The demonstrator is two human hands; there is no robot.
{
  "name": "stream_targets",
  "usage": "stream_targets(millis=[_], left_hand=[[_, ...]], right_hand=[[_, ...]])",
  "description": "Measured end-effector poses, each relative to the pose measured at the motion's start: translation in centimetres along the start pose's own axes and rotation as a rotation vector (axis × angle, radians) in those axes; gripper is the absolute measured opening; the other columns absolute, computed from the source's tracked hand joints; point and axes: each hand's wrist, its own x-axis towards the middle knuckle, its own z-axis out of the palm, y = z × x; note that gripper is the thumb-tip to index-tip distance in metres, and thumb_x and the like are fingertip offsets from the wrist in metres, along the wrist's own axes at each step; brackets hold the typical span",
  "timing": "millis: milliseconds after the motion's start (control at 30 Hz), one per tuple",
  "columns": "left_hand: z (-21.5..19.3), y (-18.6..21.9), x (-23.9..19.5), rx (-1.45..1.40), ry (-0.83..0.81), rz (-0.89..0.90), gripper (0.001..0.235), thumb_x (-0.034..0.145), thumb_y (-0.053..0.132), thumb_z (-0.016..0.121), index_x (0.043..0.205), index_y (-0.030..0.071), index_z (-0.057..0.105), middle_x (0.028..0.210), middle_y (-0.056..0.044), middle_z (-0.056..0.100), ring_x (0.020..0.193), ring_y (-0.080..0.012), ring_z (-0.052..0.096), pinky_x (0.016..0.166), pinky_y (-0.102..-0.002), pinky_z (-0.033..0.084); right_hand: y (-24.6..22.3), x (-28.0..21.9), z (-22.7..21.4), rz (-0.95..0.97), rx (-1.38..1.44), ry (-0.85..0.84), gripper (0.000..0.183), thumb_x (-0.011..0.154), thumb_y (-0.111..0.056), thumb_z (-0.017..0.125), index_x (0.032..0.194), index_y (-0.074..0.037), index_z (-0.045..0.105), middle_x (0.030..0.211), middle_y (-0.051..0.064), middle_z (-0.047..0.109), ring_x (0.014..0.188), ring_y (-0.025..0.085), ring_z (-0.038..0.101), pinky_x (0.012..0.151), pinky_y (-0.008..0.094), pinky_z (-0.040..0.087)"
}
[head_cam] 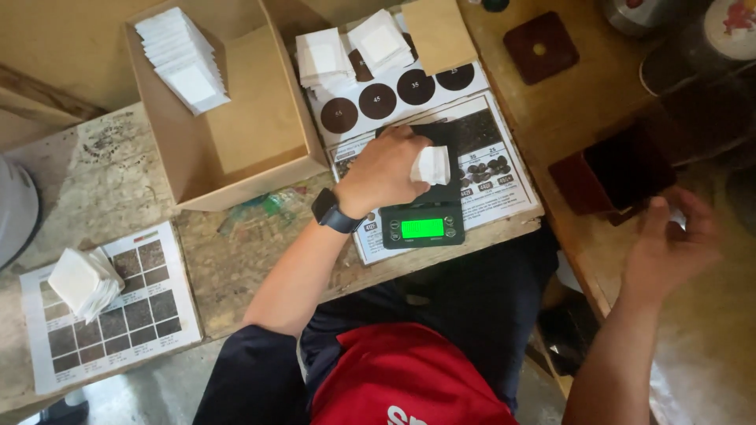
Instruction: The person is picking up individual coffee filters, placing them on a digital scale, and filling them with coffee grounds using a spoon and a measuring cup to reach a specific weight.
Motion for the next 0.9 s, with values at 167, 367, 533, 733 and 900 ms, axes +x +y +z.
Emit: stream_targets(millis=[167, 367, 533, 733, 900], left_hand=[[0.4, -0.6, -0.5, 0.03, 0.08, 0.013, 0.049, 0.08, 0.027, 0.08, 0.12, 0.003, 0.067, 0.106, -0.016, 0.062, 0.106, -0.0378, 0.058, 0.077, -0.048, 0.053], [0.6, -0.9, -0.4, 0.145, 0.099, -0.034, 0.041, 0.079, 0.029, 0.082, 0.107, 0.003, 0.067, 0.106, -0.016, 0.061, 0.105, -0.0396, 0.059, 0.081, -0.053, 0.052], [0.9, -1.1, -0.3, 0.152, 0.088, -0.031, 0.055, 0.077, 0.033, 0.082, 0.121, 0.004, 0.066, 0.113, -0.018, 0.061, 0.111, -0.0408, 0.057, 0.085, -0.057, 0.049], [1.1, -1.1, -0.5, 0.173, 0.099, -0.029, 0.056, 0.075, 0.034, 0.082, 0.119, 0.004, 0.064, 0.11, -0.017, 0.06, 0.111, -0.0403, 0.055, 0.084, -0.057, 0.048], [1.4, -1.5, -0.5, 0.186, 0.118, -0.025, 0.059, 0.074, 0.036, 0.082, 0.121, 0.005, 0.063, 0.114, -0.017, 0.059, 0.112, -0.0407, 0.054, 0.085, -0.058, 0.049]], right_hand=[[-2.6, -0.7, 0.2, -0.116, -0.119, -0.007, 0.016, 0.111, 0.011, 0.068, 0.126, 0.008, 0.067, 0.114, 0.023, 0.068, 0.075, 0.023, 0.062, 0.058, 0.03, 0.05], [-3.3, -1.2, -0.3, -0.261, -0.233, 0.026, 0.018, 0.109, 0.016, 0.075, 0.127, 0.012, 0.07, 0.118, 0.028, 0.075, 0.092, 0.031, 0.068, 0.065, 0.036, 0.054], [-4.3, -1.7, -0.2, -0.252, -0.246, 0.051, 0.019, 0.108, 0.021, 0.073, 0.126, 0.015, 0.074, 0.113, 0.029, 0.076, 0.08, 0.028, 0.068, 0.054, 0.032, 0.05], [-2.9, -1.6, -0.8, -0.171, -0.13, 0.013, 0.017, 0.111, 0.019, 0.066, 0.128, 0.016, 0.065, 0.114, 0.031, 0.07, 0.072, 0.026, 0.061, 0.057, 0.033, 0.049], [-3.3, -1.9, -0.7, -0.208, -0.185, 0.02, 0.015, 0.11, 0.022, 0.07, 0.125, 0.018, 0.068, 0.113, 0.031, 0.07, 0.07, 0.027, 0.061, 0.052, 0.034, 0.048]])
